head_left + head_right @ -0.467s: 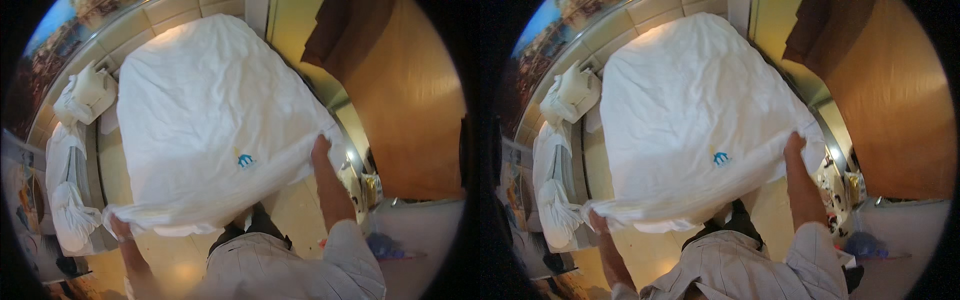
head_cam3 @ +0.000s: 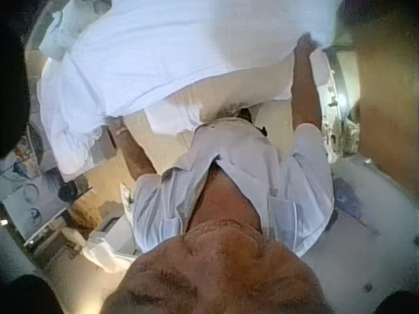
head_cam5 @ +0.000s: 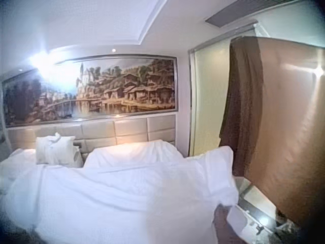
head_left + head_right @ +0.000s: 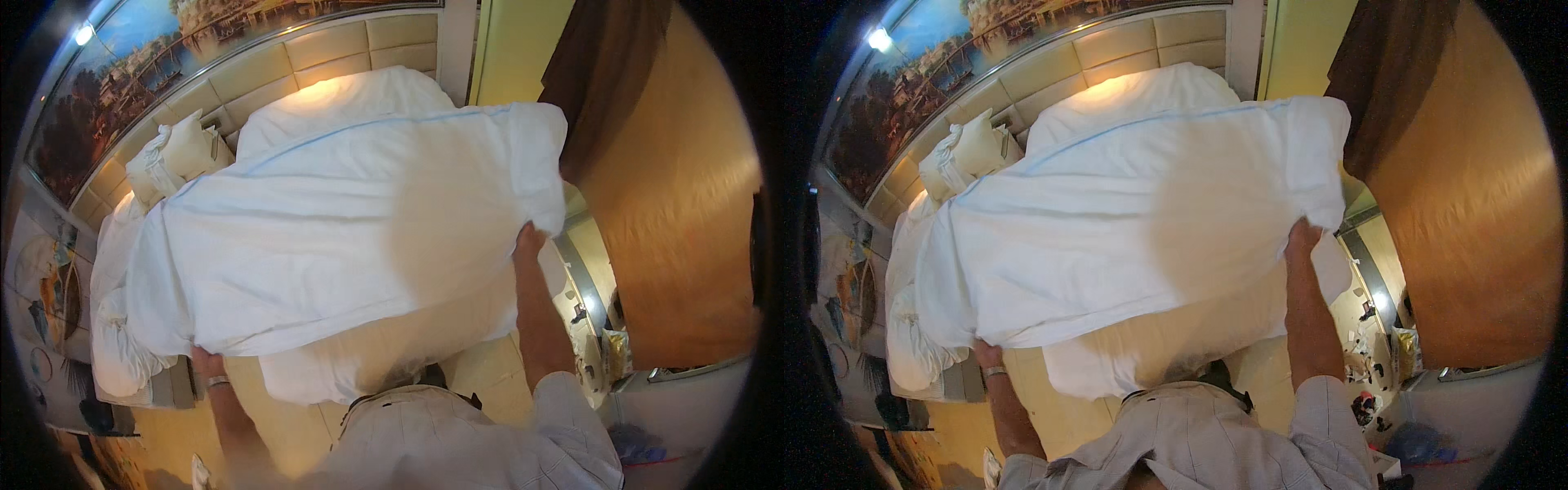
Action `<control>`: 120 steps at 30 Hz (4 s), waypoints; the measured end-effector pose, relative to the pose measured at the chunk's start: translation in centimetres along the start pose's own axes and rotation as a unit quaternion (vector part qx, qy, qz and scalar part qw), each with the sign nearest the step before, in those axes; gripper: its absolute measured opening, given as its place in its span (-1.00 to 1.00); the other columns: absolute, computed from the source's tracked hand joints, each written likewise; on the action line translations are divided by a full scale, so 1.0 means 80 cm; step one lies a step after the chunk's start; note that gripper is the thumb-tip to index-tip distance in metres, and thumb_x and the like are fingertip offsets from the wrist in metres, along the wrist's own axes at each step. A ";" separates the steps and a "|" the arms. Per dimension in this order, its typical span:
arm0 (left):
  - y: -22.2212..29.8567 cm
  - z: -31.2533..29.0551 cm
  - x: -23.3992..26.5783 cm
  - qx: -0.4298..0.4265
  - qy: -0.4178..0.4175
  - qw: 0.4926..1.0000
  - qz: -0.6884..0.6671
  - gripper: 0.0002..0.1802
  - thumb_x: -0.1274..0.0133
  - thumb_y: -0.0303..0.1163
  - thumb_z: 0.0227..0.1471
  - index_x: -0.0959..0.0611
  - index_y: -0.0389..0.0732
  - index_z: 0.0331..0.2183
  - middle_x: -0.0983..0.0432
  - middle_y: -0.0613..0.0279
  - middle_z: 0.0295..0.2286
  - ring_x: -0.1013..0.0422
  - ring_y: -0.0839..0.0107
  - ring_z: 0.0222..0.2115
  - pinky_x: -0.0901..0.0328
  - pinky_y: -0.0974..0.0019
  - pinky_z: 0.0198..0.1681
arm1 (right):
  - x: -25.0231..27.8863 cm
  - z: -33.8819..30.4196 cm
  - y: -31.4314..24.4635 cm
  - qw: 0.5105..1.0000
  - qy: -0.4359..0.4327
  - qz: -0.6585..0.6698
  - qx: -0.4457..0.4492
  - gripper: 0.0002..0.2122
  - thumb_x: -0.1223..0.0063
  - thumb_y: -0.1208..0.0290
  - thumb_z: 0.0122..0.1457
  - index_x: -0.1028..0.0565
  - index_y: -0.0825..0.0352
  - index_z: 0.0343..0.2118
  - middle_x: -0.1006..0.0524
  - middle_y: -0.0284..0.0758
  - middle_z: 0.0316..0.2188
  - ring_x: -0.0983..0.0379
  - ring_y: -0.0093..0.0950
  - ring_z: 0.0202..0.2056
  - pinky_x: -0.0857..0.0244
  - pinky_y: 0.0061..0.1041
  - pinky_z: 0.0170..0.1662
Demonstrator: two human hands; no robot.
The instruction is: The person spreads a white duvet over a bed, repeatedly lifting, shaking, and smoothing the fabric to cover the mattress. The person adjusts the duvet from multiple sides, tucking and aligning it against the headboard and along the edges.
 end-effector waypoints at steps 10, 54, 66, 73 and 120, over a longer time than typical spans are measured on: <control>-0.247 -0.097 0.238 0.234 0.252 0.931 0.124 -0.62 0.12 -0.22 0.14 -0.57 -0.24 -0.12 -0.55 0.11 -0.19 -0.46 0.14 -0.15 -0.37 0.01 -0.06 | 0.284 -0.101 0.347 0.948 0.082 -0.037 -0.304 -0.68 0.18 0.27 0.18 -0.40 0.24 -0.04 -0.44 -0.28 -0.16 -0.36 -0.31 -0.12 -0.22 -0.22 -0.02; -0.498 -0.438 -0.632 -0.351 -0.372 0.620 0.595 -0.60 -0.02 -0.62 -0.18 -0.50 -0.36 -0.17 -0.51 -0.15 -0.33 -0.43 -0.15 -0.32 -0.36 0.00 -0.25 | -0.096 0.204 0.028 0.933 -0.178 0.246 -0.192 -0.66 -0.09 0.45 0.13 -0.30 0.34 -0.05 -0.43 -0.28 -0.16 -0.40 -0.38 -0.15 -0.35 -0.36 -0.12; -0.655 -0.529 -0.500 -0.176 -0.504 0.501 0.681 -0.65 0.01 -0.48 -0.12 -0.55 -0.20 -0.18 -0.53 0.01 -0.30 -0.45 0.01 -0.29 -0.37 0.03 -0.24 | 0.222 0.160 0.138 0.890 -0.135 -0.430 0.062 -0.75 0.03 0.46 0.09 -0.42 0.43 -0.17 -0.45 -0.07 -0.22 -0.35 -0.05 -0.15 -0.21 -0.17 -0.06; -0.724 -0.569 -0.425 -0.090 -0.488 0.454 0.740 -0.63 -0.02 -0.45 -0.11 -0.54 -0.11 -0.15 -0.53 0.02 -0.30 -0.47 0.01 -0.29 -0.40 0.02 -0.24 | 0.389 0.129 0.310 0.918 -0.106 -0.141 -0.356 -0.64 -0.13 0.41 0.04 -0.38 0.37 -0.09 -0.48 -0.24 -0.19 -0.40 -0.26 -0.13 -0.30 -0.31 -0.09; -0.302 -0.809 0.278 0.183 0.146 0.766 0.599 -0.64 -0.07 -0.24 0.03 -0.61 -0.23 -0.16 -0.61 -0.02 -0.35 -0.54 0.12 -0.30 -0.42 0.18 -0.20 | 0.100 -0.673 0.170 0.323 -0.853 -0.361 0.192 -0.41 -0.11 0.31 0.02 -0.26 0.33 0.15 -0.33 -0.02 0.04 -0.22 -0.07 0.09 -0.17 -0.18 0.11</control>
Point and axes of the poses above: each hand's wrist, its own z-axis towards the middle knuckle, its own x-axis out of the back of the hand, y = z × x, the point moved 6 cm from there along z, towards the middle knuckle
